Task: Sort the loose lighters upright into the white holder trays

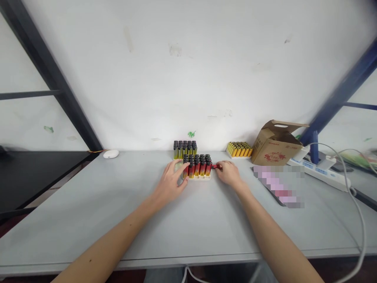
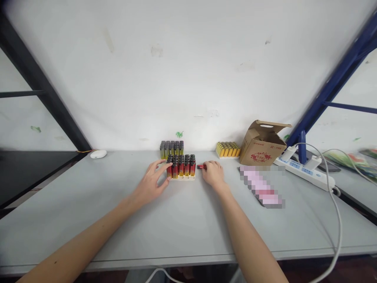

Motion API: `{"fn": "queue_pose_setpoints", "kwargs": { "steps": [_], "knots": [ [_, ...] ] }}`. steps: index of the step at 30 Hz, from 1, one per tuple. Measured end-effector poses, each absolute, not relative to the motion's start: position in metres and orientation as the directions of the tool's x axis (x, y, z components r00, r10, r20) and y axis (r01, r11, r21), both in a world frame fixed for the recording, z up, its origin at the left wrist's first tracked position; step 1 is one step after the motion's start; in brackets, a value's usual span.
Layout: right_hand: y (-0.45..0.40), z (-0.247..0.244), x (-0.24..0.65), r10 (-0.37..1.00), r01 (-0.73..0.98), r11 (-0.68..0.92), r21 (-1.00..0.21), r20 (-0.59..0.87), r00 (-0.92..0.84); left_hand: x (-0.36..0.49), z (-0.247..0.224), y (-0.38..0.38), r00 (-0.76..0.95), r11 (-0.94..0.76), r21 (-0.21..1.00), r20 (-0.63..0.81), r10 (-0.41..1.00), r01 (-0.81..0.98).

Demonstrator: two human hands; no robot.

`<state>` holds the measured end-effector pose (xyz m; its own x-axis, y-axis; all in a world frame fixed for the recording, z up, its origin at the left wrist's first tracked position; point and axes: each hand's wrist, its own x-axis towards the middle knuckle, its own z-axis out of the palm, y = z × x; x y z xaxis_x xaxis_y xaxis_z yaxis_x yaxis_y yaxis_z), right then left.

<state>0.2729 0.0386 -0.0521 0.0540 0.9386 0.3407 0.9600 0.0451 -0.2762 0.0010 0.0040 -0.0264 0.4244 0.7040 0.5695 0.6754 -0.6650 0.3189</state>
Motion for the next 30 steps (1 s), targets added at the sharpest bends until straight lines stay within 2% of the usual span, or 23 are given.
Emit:
{"fn": "queue_pose_setpoints", "kwargs": {
  "steps": [3, 6, 10, 13, 17, 26, 28, 30],
  "knots": [
    [0.041, -0.055, 0.269, 0.91, 0.945, 0.048, -0.323, 0.405, 0.092, 0.001, -0.028, 0.006, 0.415, -0.663, 0.325, 0.576, 0.704, 0.674],
    [0.047, -0.061, 0.268, 0.89, 0.873, 0.064, -0.483, 0.423, 0.169, 0.001, -0.03, 0.006, 0.416, -0.664, 0.331, 0.574, 0.706, 0.67],
    [0.054, -0.069, 0.269, 0.894, 0.644, 0.155, -0.749, 0.383, 0.231, 0.001, -0.03, 0.006, 0.414, -0.66, 0.341, 0.566, 0.713, 0.669],
    [0.055, -0.07, 0.271, 0.892, 0.469, 0.186, -0.864, 0.348, 0.287, 0.001, -0.03, 0.005, 0.42, -0.659, 0.354, 0.552, 0.72, 0.664],
    [0.053, -0.067, 0.273, 0.878, 0.362, 0.223, -0.905, 0.348, 0.329, 0.002, -0.029, 0.004, 0.42, -0.663, 0.358, 0.556, 0.717, 0.657],
    [0.043, -0.05, 0.261, 0.852, 0.327, 0.281, -0.902, 0.391, 0.348, 0.001, -0.029, 0.004, 0.416, -0.654, 0.36, 0.548, 0.726, 0.666],
    [0.04, -0.044, 0.254, 0.855, 0.259, 0.297, -0.919, 0.377, 0.356, 0.001, -0.029, 0.004, 0.42, -0.657, 0.361, 0.548, 0.723, 0.662],
    [0.036, -0.038, 0.247, 0.888, 0.117, 0.291, -0.949, 0.314, 0.335, 0.001, -0.029, 0.003, 0.422, -0.661, 0.363, 0.55, 0.721, 0.657]
  ]
}}
